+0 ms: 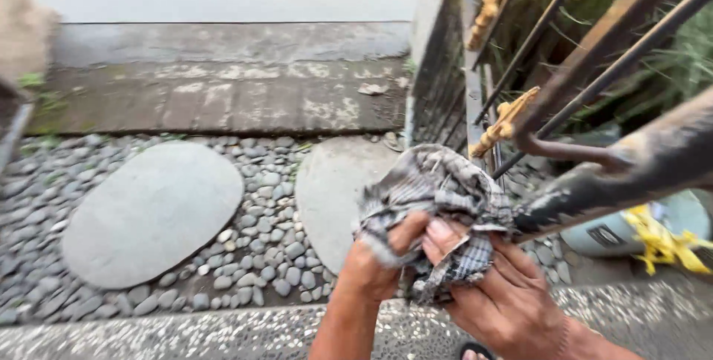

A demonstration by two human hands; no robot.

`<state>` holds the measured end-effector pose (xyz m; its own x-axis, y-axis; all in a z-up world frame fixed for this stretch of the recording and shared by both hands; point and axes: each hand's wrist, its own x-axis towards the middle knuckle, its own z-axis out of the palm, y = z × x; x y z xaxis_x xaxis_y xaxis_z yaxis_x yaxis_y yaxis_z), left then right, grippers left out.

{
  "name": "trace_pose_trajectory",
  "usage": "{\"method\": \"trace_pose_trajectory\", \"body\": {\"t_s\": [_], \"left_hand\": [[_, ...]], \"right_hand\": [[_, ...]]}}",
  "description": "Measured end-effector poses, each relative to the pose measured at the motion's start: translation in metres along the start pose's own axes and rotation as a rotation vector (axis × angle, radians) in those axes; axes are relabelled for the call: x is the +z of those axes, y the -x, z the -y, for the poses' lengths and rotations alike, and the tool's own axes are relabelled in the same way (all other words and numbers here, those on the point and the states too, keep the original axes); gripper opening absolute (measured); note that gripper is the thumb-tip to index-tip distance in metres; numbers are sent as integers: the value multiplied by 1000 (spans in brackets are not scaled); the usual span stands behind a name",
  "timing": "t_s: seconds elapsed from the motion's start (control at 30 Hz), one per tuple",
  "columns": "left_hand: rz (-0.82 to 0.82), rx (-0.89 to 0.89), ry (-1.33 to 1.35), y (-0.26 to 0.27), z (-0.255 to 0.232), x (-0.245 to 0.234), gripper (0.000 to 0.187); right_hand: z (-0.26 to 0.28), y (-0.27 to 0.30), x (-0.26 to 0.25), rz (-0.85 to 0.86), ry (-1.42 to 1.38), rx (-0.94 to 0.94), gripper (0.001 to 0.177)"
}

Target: Wiping down a metal gate with a cloth.

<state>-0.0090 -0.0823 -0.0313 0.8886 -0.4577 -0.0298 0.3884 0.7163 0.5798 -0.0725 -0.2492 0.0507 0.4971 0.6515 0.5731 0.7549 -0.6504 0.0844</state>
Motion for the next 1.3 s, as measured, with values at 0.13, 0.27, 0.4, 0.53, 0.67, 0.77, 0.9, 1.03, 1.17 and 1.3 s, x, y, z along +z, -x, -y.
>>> {"method": "trace_pose_trajectory", "body": {"t_s": [0.13,0.27,0.4,0.53,0.67,0.77,0.9,1.03,1.17,1.3], "left_hand": [[-17,103,-208,-32,34,27,33],[-94,155,-551,-57,70,49,30],[-172,168,-445,-89,114,61,21],[-242,338,-439,-115,122,92,19],[-201,740,-582,-147,112,135,24],[-23,855,-731,-196,123,143,30],[197,998,-1257,-258,138,146,38],[211,976,-1491,-261,139,156,39],[204,1024,-1463,-263,135,157,36],[249,1042,-1400,-256,150,151,33]], "right_hand": [[-17,41,-12,87,181,55,51],[-32,66,-28,184,298,189,42],[-51,87,-48,163,364,309,53],[-70,62,-50,-36,232,445,55],[-108,62,-46,-181,177,608,50],[-133,73,-47,-262,175,682,47],[-161,84,-52,-266,119,714,48],[-187,96,-55,-265,58,743,47],[-200,95,-55,-251,81,702,45],[-195,98,-54,-301,83,780,42]]}}
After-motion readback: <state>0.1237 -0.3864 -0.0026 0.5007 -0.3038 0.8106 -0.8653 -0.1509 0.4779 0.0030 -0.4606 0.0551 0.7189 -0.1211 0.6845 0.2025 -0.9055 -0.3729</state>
